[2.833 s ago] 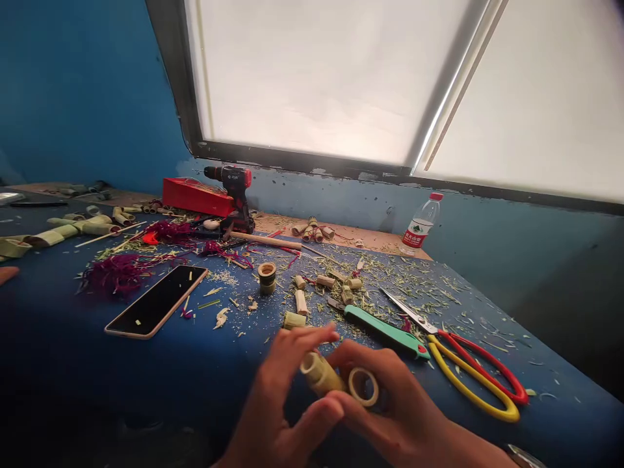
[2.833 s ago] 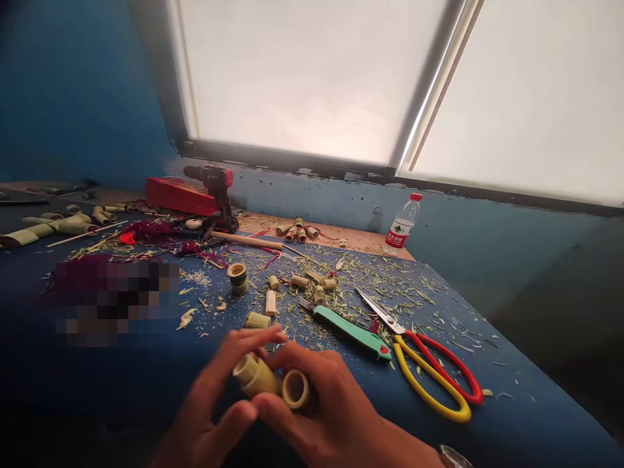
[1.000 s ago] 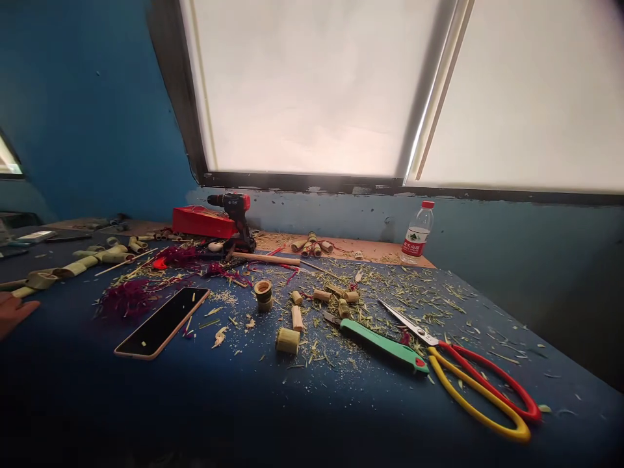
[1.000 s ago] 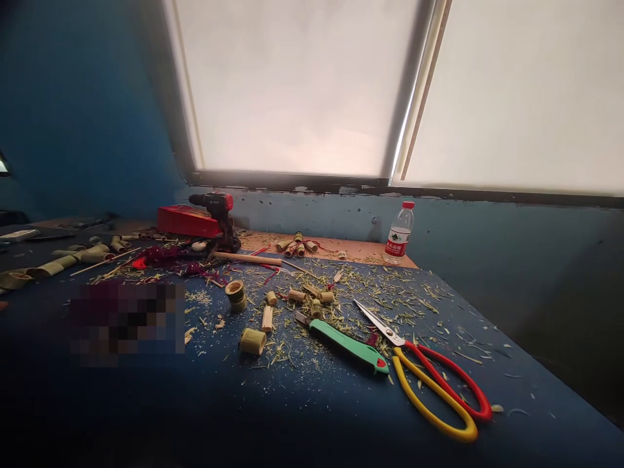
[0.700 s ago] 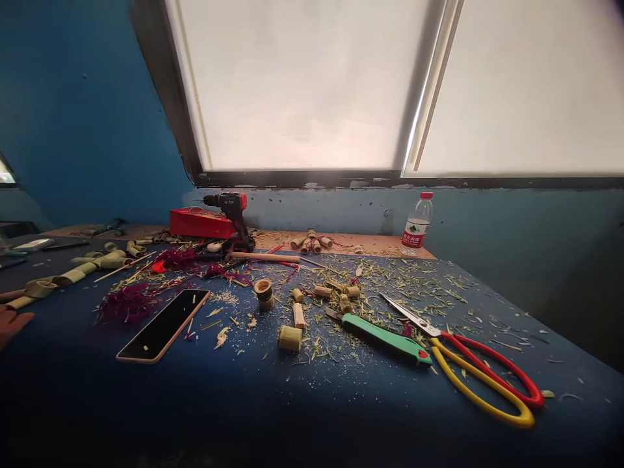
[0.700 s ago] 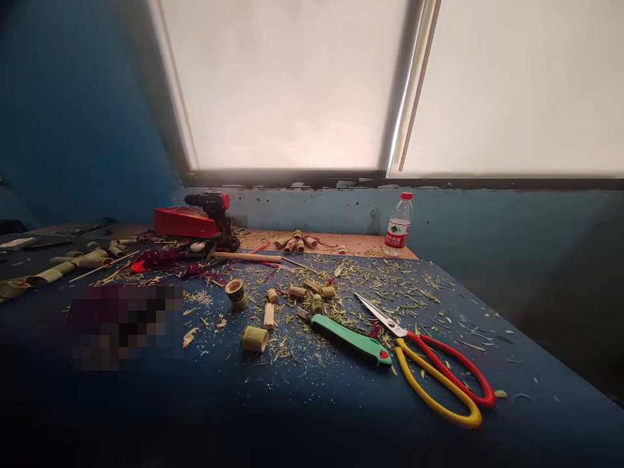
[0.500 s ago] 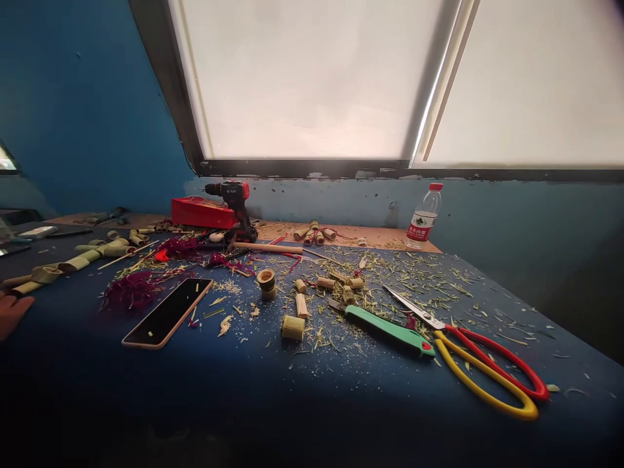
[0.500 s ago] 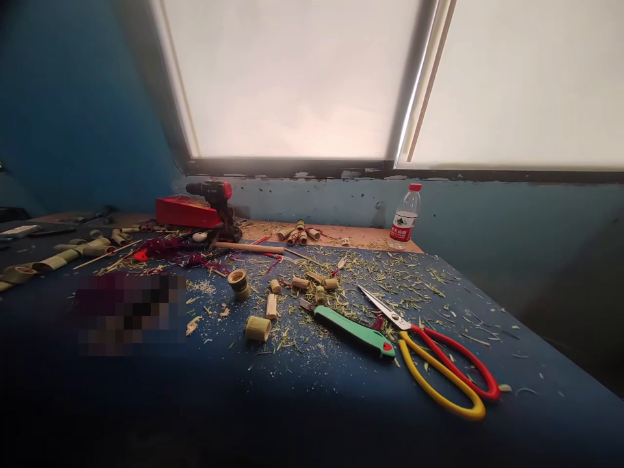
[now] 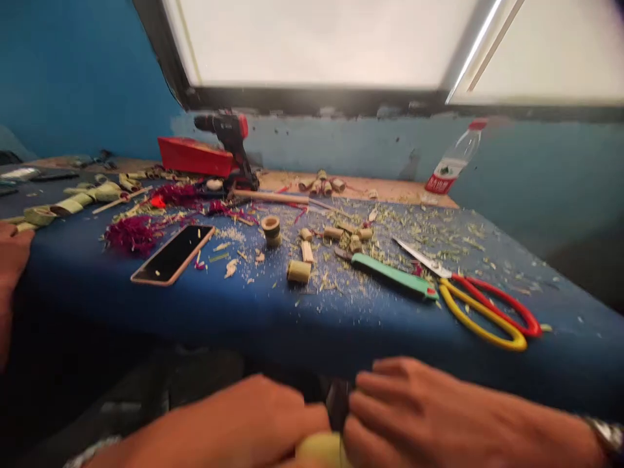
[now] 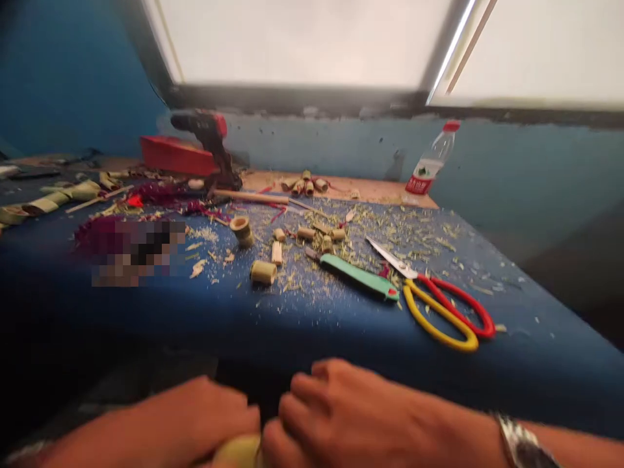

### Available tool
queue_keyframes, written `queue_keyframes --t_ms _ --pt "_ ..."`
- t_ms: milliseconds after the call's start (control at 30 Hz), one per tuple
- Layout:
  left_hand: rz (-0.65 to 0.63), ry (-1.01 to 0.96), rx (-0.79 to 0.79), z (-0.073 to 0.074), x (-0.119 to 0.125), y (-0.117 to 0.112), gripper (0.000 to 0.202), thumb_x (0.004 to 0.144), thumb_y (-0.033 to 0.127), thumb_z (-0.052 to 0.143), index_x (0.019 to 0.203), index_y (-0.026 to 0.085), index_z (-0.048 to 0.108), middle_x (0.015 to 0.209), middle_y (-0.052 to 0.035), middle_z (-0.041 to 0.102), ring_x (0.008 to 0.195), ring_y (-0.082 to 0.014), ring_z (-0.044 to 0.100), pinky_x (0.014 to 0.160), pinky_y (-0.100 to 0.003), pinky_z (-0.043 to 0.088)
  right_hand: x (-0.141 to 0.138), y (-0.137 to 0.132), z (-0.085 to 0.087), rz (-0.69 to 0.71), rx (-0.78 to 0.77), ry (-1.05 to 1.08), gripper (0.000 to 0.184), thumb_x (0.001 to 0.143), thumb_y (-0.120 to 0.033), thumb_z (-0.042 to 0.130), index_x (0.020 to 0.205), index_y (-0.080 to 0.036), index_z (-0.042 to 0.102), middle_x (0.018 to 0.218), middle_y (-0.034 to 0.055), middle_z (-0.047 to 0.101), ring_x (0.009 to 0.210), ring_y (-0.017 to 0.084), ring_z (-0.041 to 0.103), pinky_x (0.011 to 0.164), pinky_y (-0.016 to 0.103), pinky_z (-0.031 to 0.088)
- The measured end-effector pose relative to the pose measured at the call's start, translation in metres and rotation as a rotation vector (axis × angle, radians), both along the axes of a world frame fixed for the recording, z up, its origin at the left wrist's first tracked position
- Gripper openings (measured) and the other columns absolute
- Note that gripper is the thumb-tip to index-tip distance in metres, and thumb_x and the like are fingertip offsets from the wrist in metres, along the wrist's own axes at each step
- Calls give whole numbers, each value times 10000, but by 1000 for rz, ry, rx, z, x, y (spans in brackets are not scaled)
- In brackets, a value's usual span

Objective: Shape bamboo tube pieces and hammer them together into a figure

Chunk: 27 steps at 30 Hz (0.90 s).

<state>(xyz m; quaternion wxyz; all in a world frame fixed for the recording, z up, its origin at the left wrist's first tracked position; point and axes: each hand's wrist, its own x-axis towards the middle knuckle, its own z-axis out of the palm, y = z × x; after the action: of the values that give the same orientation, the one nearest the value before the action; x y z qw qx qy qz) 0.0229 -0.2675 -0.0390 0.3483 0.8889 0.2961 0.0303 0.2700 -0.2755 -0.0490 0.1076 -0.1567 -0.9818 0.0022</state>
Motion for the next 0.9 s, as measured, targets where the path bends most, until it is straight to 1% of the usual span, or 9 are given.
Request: queue_keyframes --t_ms 100,200,300,367,433,500,633,767,900 --pt "-76 15 -110 -1 9 11 228 905 377 527 747 216 557 688 30 584 639 -121 536 607 -208 407 -13 8 1 83 220 -26 326 994 -414 511 774 -176 552 580 -31 484 453 138 404 431 330 241" --pt "-197 25 -241 0 18 21 256 916 353 548 719 193 517 661 43 558 595 -95 484 563 -196 358 -12 10 2 113 299 -58 343 1008 -416 472 781 -170 544 593 -26 483 457 135 408 446 328 217" --pt "-318 -25 -485 -1 22 26 386 979 414 466 674 181 510 596 57 525 521 -70 453 526 -183 350 -6 7 6 71 231 -14 409 1027 -455 400 746 -185 524 576 -32 468 449 132 373 457 330 199" --pt "-341 -67 -537 -3 22 27 429 1010 418 400 674 177 512 599 58 539 526 -64 478 543 -174 366 -4 5 8 -10 72 26 443 1044 -446 319 727 -196 501 576 -30 471 459 133 361 463 330 199" --pt "-264 -78 -366 -8 23 27 382 1011 430 402 748 184 531 660 51 584 584 -79 529 581 -188 382 -3 4 10 -134 -161 44 430 1050 -396 265 743 -198 492 592 -33 482 479 126 376 474 317 220" --pt "-131 -38 -28 -14 25 24 329 991 455 444 825 188 539 736 28 622 639 -115 567 600 -228 384 -3 3 11 -281 -370 50 421 1054 -385 243 769 -199 492 615 -39 494 507 113 404 501 297 246" --pt "21 16 589 -22 34 15 255 995 370 459 837 193 551 748 -2 624 657 -187 580 597 -302 380 -5 3 2 -555 -571 117 475 1054 -476 298 703 -200 462 567 -66 438 498 94 371 522 277 236" --pt "33 76 875 -24 43 9 196 985 271 484 814 198 546 732 -6 609 663 -216 584 586 -329 398 -9 2 -10 -676 -582 192 447 1046 -442 354 694 -192 469 561 -64 433 505 90 358 532 276 223" --pt "134 217 1049 -28 50 7 144 956 169 494 820 180 541 714 -23 595 631 -220 560 527 -330 362 -20 1 -19 -789 -362 261 411 1046 -401 337 719 -195 477 595 -41 475 520 106 359 556 298 202"
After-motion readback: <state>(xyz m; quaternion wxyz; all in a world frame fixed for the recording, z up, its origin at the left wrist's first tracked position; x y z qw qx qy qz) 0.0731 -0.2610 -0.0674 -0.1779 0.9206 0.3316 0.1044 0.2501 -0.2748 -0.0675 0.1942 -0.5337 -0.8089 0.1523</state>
